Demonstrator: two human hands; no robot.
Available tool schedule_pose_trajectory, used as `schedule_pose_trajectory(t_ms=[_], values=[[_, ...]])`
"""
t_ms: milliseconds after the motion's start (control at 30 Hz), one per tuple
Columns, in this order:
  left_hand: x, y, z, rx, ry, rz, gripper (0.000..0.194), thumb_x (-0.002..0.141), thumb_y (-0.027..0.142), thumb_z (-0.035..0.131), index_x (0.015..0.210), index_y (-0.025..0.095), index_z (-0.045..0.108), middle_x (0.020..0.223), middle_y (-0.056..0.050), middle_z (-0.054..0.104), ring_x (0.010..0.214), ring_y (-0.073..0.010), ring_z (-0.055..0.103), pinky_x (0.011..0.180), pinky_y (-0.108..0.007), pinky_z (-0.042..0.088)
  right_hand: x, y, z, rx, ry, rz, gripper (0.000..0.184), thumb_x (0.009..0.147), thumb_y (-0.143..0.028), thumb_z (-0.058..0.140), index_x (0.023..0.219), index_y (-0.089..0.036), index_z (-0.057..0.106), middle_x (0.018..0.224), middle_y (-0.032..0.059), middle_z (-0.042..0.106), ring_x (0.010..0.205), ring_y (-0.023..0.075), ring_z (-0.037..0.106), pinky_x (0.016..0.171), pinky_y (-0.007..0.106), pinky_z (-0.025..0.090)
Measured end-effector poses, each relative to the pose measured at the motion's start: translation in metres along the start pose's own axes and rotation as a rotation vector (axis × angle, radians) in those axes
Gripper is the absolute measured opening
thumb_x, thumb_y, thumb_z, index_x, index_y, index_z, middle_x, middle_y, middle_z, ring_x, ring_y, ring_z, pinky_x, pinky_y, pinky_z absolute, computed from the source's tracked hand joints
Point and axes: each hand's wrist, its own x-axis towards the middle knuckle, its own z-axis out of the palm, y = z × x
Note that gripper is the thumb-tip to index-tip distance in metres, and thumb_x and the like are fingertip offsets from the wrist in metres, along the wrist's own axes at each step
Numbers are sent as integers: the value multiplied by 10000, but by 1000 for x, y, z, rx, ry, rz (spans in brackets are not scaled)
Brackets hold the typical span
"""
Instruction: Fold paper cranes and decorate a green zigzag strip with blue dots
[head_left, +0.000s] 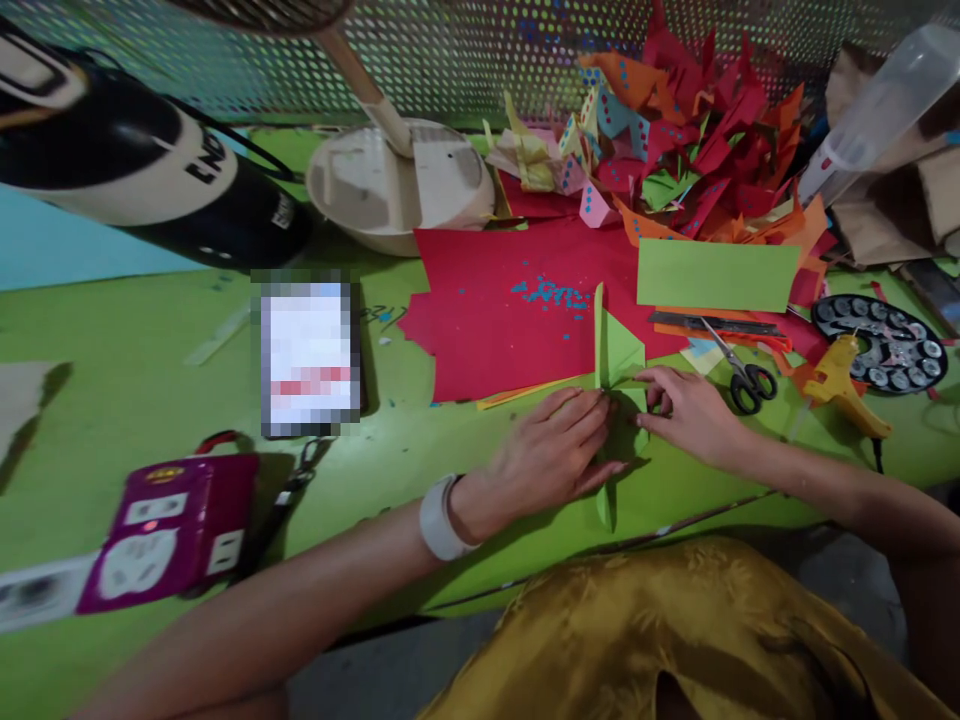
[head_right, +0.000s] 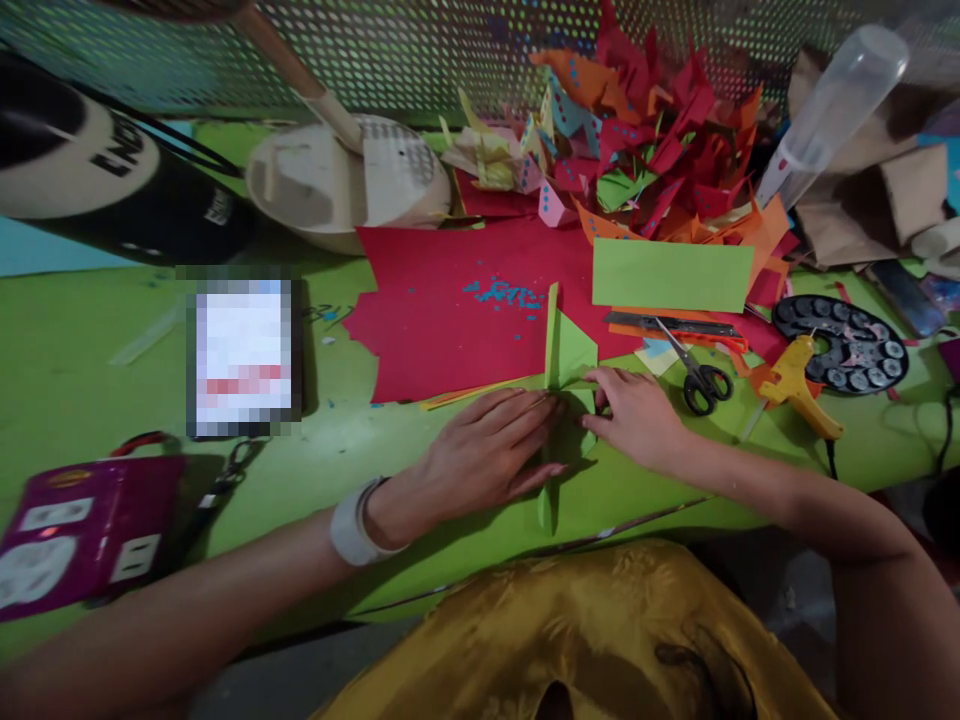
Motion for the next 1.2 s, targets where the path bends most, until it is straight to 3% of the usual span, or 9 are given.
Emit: schedule_pose_trajectory(t_ms=[133,267,500,633,800,967,1200], values=[[0,-1,1,-19,-15,1,515,1004,483,414,1166,57,653,1137,-171,717,1104,-278,648,981,-396,505,-2,-5,-3,63,-4,60,221,811,-188,727,1008,-208,626,764,-26,668,650,134,595,651,286,440],[1,0,1,-30,-25,-15,529,1006,499,398,1201,69,637,1147,-167,711,1114,-278,641,981,-404,505,-6,-8,-2,-1,4,67,189,843,-182,707,1016,-190,630,794,-3,676,700,154,617,714,320,464],[2,0,0,-4,-3,12,515,1009,464,409,1137,34,662,1103,-179,720,1081,-286,654,968,-398,509,-24,-5,16,-335,132,-124,282,979,-226,523,1236,-147,609,1038,117,698,961,244,637,837,400,476],[0,-1,2,-20,-15,0,511,1011,486,391,1134,75,669,1123,-168,718,1102,-286,645,965,-411,513,-29,-1,24,-467,174,-222,343,1024,-237,411,1317,-173,576,1104,124,695,970,235,630,821,395,468],[0,-1,4,-8,8,3,529,1016,485,373,1129,56,661,1112,-177,717,1094,-286,645,967,-408,512,-27,4,23,-381,199,-209,355,1012,-297,450,1312,-149,571,1075,129,702,985,247,635,850,399,464],[0,1,2,-57,-14,-20,509,997,489,433,1196,62,626,1128,-179,706,1120,-293,632,986,-417,500,-24,7,20,-187,211,-175,239,990,-300,505,1153,-212,656,959,70,712,900,219,655,807,384,479],[0,1,0,-32,-13,-4,507,1001,481,420,1172,53,631,1128,-181,714,1108,-305,636,966,-432,516,-29,4,22,-329,241,-290,329,984,-186,484,1256,-232,664,935,70,679,850,202,612,752,350,485]])
